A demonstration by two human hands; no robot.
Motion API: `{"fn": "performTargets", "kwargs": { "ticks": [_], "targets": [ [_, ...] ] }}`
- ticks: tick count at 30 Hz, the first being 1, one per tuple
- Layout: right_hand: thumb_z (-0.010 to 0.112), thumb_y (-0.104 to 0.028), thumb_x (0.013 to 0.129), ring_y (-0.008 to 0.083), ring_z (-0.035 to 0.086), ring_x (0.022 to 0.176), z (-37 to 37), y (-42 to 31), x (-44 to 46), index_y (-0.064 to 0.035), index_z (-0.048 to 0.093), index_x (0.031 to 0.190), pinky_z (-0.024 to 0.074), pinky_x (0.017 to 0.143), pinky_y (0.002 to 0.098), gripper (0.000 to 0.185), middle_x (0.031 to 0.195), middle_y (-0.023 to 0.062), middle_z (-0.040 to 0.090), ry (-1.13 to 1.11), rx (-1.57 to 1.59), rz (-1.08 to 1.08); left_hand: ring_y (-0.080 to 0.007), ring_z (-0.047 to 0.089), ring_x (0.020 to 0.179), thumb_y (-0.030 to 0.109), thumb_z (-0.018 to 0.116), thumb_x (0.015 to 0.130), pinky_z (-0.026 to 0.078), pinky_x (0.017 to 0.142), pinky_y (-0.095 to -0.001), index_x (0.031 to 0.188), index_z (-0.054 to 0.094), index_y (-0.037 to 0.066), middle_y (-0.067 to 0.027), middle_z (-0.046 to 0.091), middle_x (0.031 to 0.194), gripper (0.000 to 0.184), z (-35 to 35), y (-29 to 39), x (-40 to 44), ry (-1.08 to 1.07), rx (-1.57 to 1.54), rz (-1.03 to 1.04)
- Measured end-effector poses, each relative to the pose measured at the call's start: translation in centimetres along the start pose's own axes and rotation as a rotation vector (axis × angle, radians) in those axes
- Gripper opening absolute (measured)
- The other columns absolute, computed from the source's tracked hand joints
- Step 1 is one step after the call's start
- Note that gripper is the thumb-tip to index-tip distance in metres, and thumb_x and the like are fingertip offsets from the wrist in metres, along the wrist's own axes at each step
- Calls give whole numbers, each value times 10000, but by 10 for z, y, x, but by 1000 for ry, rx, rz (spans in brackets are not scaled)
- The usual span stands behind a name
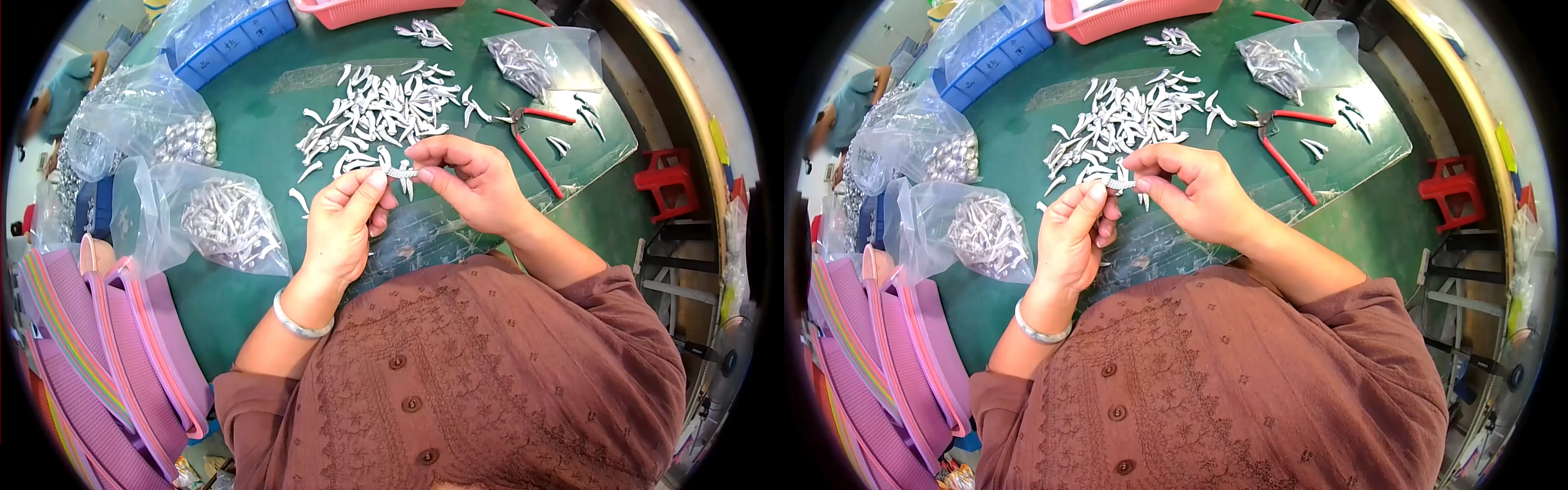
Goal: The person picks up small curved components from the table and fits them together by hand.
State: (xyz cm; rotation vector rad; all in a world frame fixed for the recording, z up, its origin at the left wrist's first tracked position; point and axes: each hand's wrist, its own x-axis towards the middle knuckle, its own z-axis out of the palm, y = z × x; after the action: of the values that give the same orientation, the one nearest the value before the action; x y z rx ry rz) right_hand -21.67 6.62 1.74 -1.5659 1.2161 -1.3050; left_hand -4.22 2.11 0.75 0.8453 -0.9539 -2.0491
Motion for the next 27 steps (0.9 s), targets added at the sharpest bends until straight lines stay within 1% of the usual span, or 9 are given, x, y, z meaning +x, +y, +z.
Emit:
{"fn": "performTargets", "kwargs": {
  "ticks": [2,5,11,14,17,23,27],
  "targets": [
    [497,38,825,111,552,869,1,0,0,43,522,1055,467,762,239,232,961,61,576,-5,39,21,-44,444,507,175,569,843,327,454,-165,877,602,42,-2,561,658,141,0,1,0,2,0,-2],
    [474,20,841,118,560,871,3,1,0,41,506,1077,463,774,248,239,965,58,575,-1,213,81,-42,446,504,169,567,843,327,448,-163,869,605,40,-2,560,653,137,0,1,0,3,-5,-8],
    [472,-21,850,125,570,861,-2,3,1,34,498,1094,455,783,261,252,947,58,574,-46,331,182,-42,452,505,153,564,843,336,448,-163,868,607,34,-4,563,651,129,0,2,0,19,-30,-43],
    [487,-20,840,111,575,815,0,3,2,28,525,1058,464,717,239,227,883,50,578,-17,393,188,-43,453,505,154,564,843,338,448,-164,867,606,31,-5,564,652,131,-1,2,0,15,-32,-42],
    [494,-28,839,113,577,813,0,6,2,27,520,1065,461,719,238,235,889,51,576,-12,454,217,-45,454,505,155,565,842,338,447,-166,864,606,31,-8,567,654,132,-2,0,1,19,-32,-43],
    [502,-38,839,114,577,811,0,6,2,27,519,1073,461,716,234,244,890,49,577,-6,527,269,-48,456,502,150,564,839,335,447,-170,851,604,31,-10,563,650,126,-3,0,1,10,-39,-60],
    [505,-39,840,112,577,812,0,9,1,26,520,1077,461,715,231,246,886,47,578,-2,514,263,-48,453,501,149,560,838,332,447,-174,844,602,29,-12,559,650,127,-2,1,1,22,-37,-93]
  ]
}}
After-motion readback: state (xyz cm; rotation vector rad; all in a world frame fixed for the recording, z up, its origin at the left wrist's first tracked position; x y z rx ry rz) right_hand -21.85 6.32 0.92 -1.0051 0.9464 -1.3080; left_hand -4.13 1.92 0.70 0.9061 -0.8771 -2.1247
